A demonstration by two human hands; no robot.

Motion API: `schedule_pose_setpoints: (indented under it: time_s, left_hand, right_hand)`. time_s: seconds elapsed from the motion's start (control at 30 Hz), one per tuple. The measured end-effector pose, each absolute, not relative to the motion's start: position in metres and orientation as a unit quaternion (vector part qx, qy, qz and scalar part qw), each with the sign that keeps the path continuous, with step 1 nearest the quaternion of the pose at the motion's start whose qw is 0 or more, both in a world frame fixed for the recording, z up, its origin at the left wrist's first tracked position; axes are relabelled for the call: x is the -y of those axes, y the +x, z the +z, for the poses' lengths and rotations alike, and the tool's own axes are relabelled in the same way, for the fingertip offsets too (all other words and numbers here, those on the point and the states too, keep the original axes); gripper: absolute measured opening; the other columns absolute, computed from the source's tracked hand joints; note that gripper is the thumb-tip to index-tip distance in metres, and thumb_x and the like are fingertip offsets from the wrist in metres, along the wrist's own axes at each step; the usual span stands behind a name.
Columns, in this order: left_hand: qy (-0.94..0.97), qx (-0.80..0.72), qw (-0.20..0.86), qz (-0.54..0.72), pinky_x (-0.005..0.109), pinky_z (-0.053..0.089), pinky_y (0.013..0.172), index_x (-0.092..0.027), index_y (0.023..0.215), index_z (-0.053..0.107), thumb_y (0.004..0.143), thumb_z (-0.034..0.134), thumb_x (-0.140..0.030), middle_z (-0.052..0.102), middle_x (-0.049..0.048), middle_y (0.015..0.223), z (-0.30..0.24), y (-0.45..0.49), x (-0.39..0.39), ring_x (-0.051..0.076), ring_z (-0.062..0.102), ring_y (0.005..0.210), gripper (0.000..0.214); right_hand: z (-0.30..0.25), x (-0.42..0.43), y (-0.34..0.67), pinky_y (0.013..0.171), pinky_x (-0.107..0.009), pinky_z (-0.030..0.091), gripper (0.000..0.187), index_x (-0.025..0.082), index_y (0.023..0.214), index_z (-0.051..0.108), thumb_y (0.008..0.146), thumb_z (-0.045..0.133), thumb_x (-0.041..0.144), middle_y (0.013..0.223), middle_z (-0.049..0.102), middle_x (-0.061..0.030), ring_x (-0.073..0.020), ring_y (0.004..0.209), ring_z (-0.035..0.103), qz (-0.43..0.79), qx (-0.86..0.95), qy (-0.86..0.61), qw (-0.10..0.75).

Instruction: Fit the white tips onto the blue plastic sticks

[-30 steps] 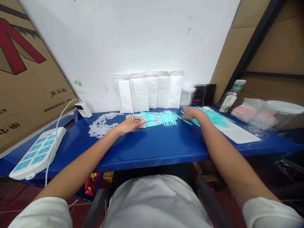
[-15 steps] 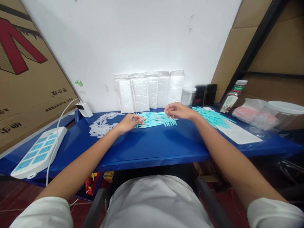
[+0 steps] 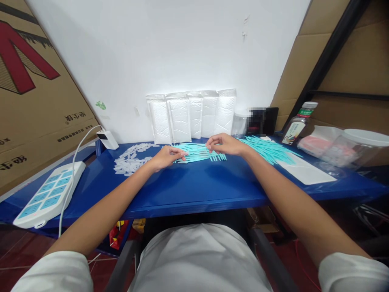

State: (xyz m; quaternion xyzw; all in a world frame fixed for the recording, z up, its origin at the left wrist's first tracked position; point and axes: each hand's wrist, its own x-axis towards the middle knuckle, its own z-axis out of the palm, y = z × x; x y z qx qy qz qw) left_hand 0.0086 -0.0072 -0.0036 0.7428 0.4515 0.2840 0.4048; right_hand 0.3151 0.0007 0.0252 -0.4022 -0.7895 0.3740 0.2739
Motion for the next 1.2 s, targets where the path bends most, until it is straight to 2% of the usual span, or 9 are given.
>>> schedule_pose_setpoints:
  time_s: [0.17,0.43,0.9,1.2]
  left_hand:
    - [0.726,-0.451,0.431,0.29,0.027,0.019,0.046,-0.013,0.103,0.082,0.081,0.076,-0.061,0.076,0.0104,0.096,-0.001,0.0101,0.0085,0.006,0.03,0.05,0.053]
    - [0.723,-0.441,0.447,0.288,0.028,0.016,0.046,-0.012,0.1,0.082,0.081,0.076,-0.062,0.076,0.0127,0.101,-0.0007,0.0091,0.0087,0.005,0.026,0.05,0.053]
    - [0.731,-0.434,0.447,0.279,0.027,0.014,0.047,-0.011,0.09,0.081,0.082,0.074,-0.064,0.074,0.016,0.113,-0.0003,0.0077,0.0088,0.005,0.023,0.052,0.054]
    - [0.722,-0.434,0.46,0.279,0.027,0.016,0.047,-0.013,0.091,0.081,0.08,0.076,-0.061,0.075,0.0145,0.1,-0.003,0.0058,0.006,0.006,0.024,0.051,0.05]
  right_hand:
    - [0.0252,-0.0003,0.3154,0.053,-0.023,0.045,0.033,0.014,0.099,0.073,0.079,0.08,0.039,0.094,0.073,-0.008,-0.0109,0.064,0.058,0.356,0.781,-0.417,0.299]
    - [0.0212,-0.0051,0.3166,0.048,-0.023,0.043,0.033,0.017,0.103,0.073,0.079,0.083,0.038,0.097,0.072,-0.0077,-0.0109,0.064,0.058,0.355,0.777,-0.401,0.33]
    - [0.0237,-0.0029,0.3171,0.049,-0.023,0.044,0.035,0.017,0.103,0.072,0.081,0.081,0.042,0.097,0.073,-0.0079,-0.0114,0.065,0.058,0.346,0.786,-0.4,0.32]
    - [0.0251,-0.0019,0.3197,0.05,-0.024,0.043,0.038,0.017,0.103,0.072,0.08,0.081,0.046,0.093,0.071,-0.0065,-0.0115,0.064,0.057,0.348,0.787,-0.395,0.323]
